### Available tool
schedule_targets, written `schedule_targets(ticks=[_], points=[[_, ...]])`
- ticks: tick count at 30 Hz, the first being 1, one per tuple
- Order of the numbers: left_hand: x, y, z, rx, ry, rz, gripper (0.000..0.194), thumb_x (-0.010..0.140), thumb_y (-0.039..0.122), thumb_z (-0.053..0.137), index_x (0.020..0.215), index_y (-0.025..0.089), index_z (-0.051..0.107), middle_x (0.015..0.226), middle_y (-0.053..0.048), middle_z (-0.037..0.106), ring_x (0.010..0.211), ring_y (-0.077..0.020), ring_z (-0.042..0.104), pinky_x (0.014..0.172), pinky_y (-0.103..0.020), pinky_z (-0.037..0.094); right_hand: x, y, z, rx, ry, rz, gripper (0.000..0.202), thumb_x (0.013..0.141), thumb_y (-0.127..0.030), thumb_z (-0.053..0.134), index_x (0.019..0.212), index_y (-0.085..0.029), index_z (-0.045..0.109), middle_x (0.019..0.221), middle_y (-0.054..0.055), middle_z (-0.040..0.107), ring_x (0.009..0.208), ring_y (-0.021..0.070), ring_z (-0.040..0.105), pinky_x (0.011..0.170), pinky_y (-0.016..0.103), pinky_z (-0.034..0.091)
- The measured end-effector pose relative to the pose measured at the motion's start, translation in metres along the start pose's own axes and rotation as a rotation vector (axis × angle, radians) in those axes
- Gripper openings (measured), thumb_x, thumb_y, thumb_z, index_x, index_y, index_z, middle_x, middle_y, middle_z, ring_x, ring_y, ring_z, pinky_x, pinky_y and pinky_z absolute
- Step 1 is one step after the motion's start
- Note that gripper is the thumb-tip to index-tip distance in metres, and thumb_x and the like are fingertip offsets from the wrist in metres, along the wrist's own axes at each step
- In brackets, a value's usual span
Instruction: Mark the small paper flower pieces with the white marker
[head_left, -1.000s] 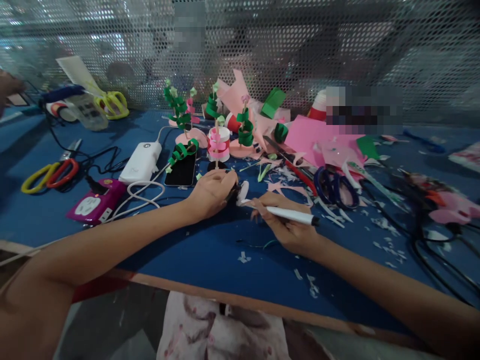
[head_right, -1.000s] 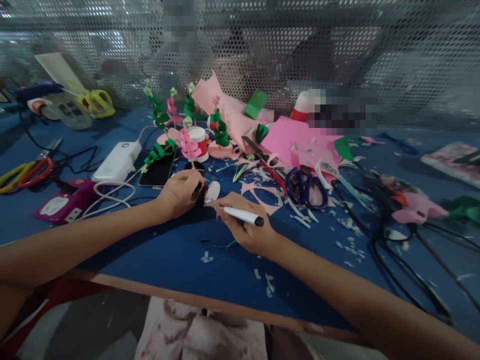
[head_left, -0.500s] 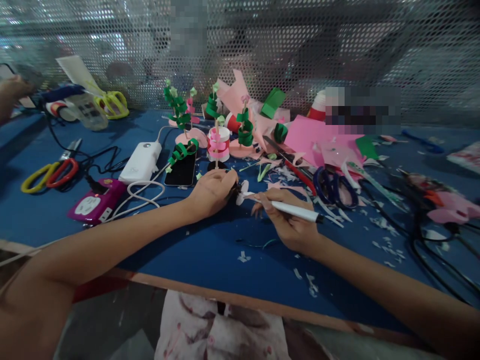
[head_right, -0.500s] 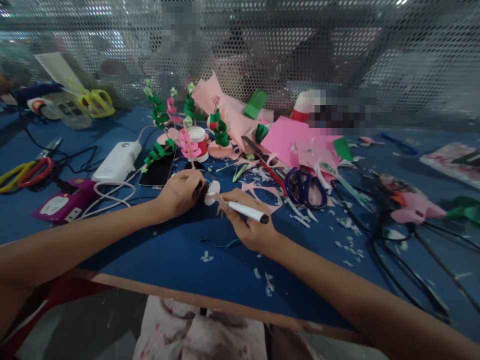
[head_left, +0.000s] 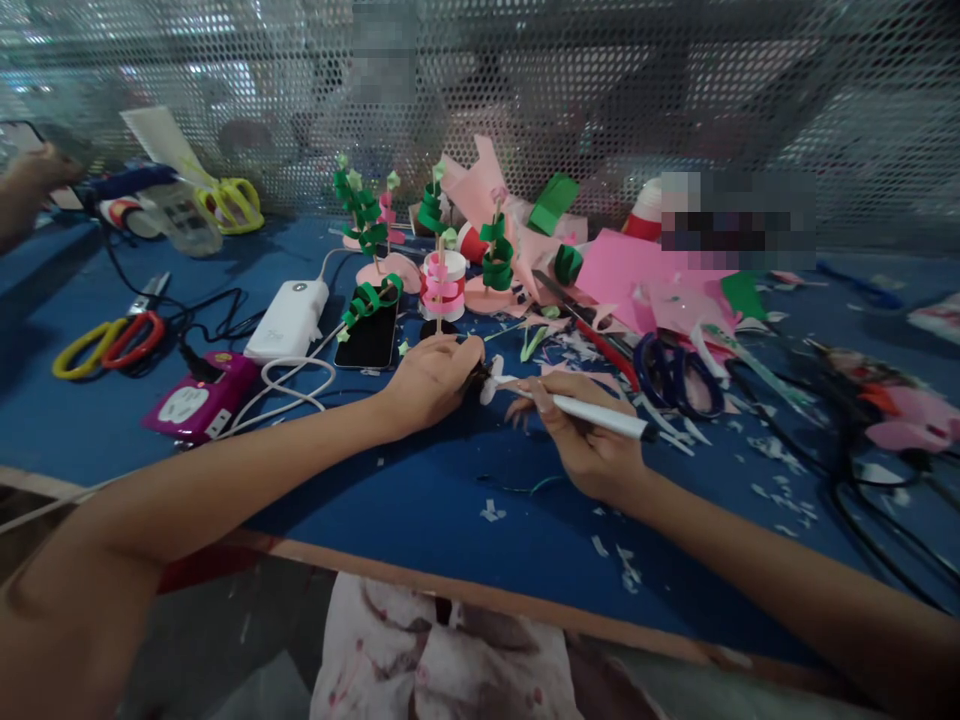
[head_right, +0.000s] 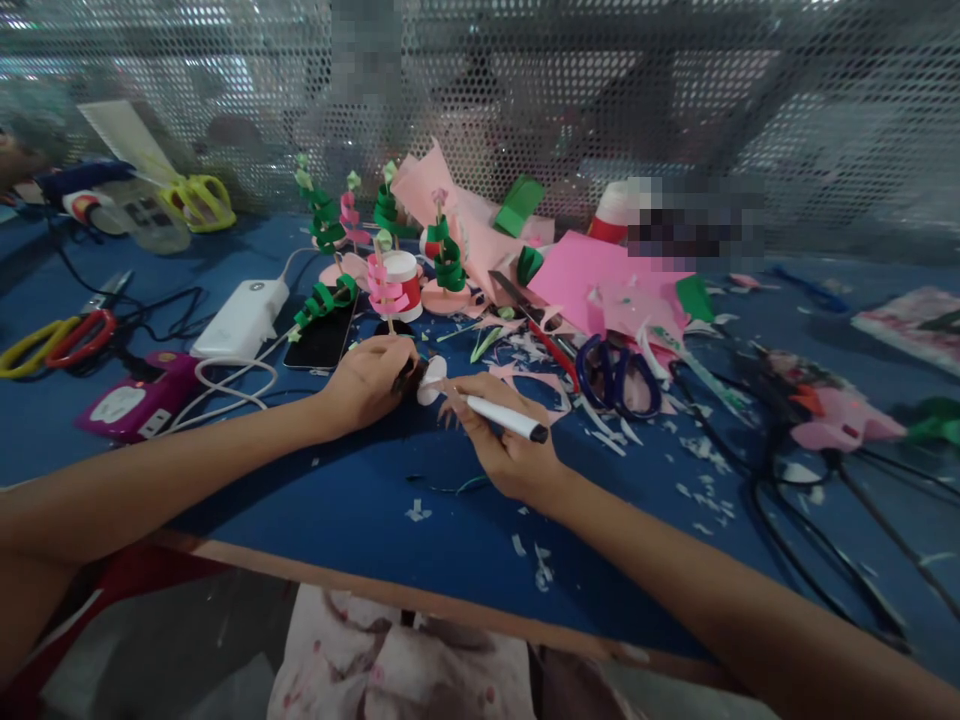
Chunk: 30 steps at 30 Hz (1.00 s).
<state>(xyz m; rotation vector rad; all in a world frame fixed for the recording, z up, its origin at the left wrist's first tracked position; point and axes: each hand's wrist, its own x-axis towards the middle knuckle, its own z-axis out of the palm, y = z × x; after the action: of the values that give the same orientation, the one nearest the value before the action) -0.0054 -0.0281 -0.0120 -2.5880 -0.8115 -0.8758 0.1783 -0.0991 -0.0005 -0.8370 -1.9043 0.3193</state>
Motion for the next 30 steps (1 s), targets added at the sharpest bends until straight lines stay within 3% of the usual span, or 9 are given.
schedule_targets(ticks=[7, 11, 16, 21, 30], points=[[-0.0005, -0.0009, 0.0001, -0.033, -0.023, 0.023, 0.02, 0.073, 0.007, 0.041, 0.091, 0.013, 0.045, 0.067, -0.001, 0.06, 0.067, -0.0127, 0.057, 0.079, -0.024, 0.047, -0.0004, 0.0008, -0.0009, 0.08, -0.043, 0.053, 0.017, 0.085, -0.014, 0.046, 0.089, -0.022, 0.061, 0.071, 0.001, 0.06, 0.06, 0.0104, 0.058, 0.059, 0.025, 0.048], [-0.0001, -0.0008, 0.0006, -0.033, -0.057, 0.004, 0.022, 0.072, 0.007, 0.041, 0.092, 0.014, 0.045, 0.069, -0.001, 0.06, 0.071, -0.0141, 0.058, 0.073, -0.025, 0.048, -0.0004, -0.0003, -0.0005, 0.04, -0.067, 0.018, 0.015, 0.085, -0.014, 0.047, 0.083, -0.021, 0.06, 0.067, 0.0, 0.06, 0.058, 0.0108, 0.057, 0.057, 0.025, 0.047], [0.0008, 0.0008, -0.0003, -0.076, -0.07, -0.019, 0.018, 0.073, 0.006, 0.038, 0.087, 0.014, 0.044, 0.067, -0.003, 0.058, 0.066, -0.0147, 0.056, 0.06, -0.023, 0.046, -0.0019, 0.0026, 0.0002, 0.017, 0.011, 0.013, 0.018, 0.084, -0.014, 0.048, 0.095, -0.02, 0.061, 0.077, 0.003, 0.064, 0.064, 0.013, 0.06, 0.061, 0.028, 0.049], [0.001, 0.0017, -0.0013, -0.085, -0.123, -0.057, 0.014, 0.074, 0.008, 0.039, 0.085, 0.015, 0.043, 0.07, -0.004, 0.059, 0.065, -0.0148, 0.057, 0.053, -0.022, 0.042, -0.0009, 0.0016, -0.0009, 0.031, -0.071, -0.001, 0.016, 0.084, -0.013, 0.047, 0.09, -0.021, 0.06, 0.071, 0.002, 0.062, 0.059, 0.012, 0.059, 0.057, 0.026, 0.048], [0.003, 0.0033, -0.0011, -0.066, -0.101, -0.074, 0.012, 0.075, 0.01, 0.038, 0.084, 0.014, 0.045, 0.066, -0.003, 0.06, 0.059, -0.0138, 0.056, 0.049, -0.022, 0.038, 0.0025, -0.0054, -0.0012, -0.098, -0.089, -0.105, 0.018, 0.084, -0.012, 0.047, 0.093, -0.021, 0.059, 0.073, 0.004, 0.064, 0.067, 0.0145, 0.062, 0.061, 0.027, 0.051]])
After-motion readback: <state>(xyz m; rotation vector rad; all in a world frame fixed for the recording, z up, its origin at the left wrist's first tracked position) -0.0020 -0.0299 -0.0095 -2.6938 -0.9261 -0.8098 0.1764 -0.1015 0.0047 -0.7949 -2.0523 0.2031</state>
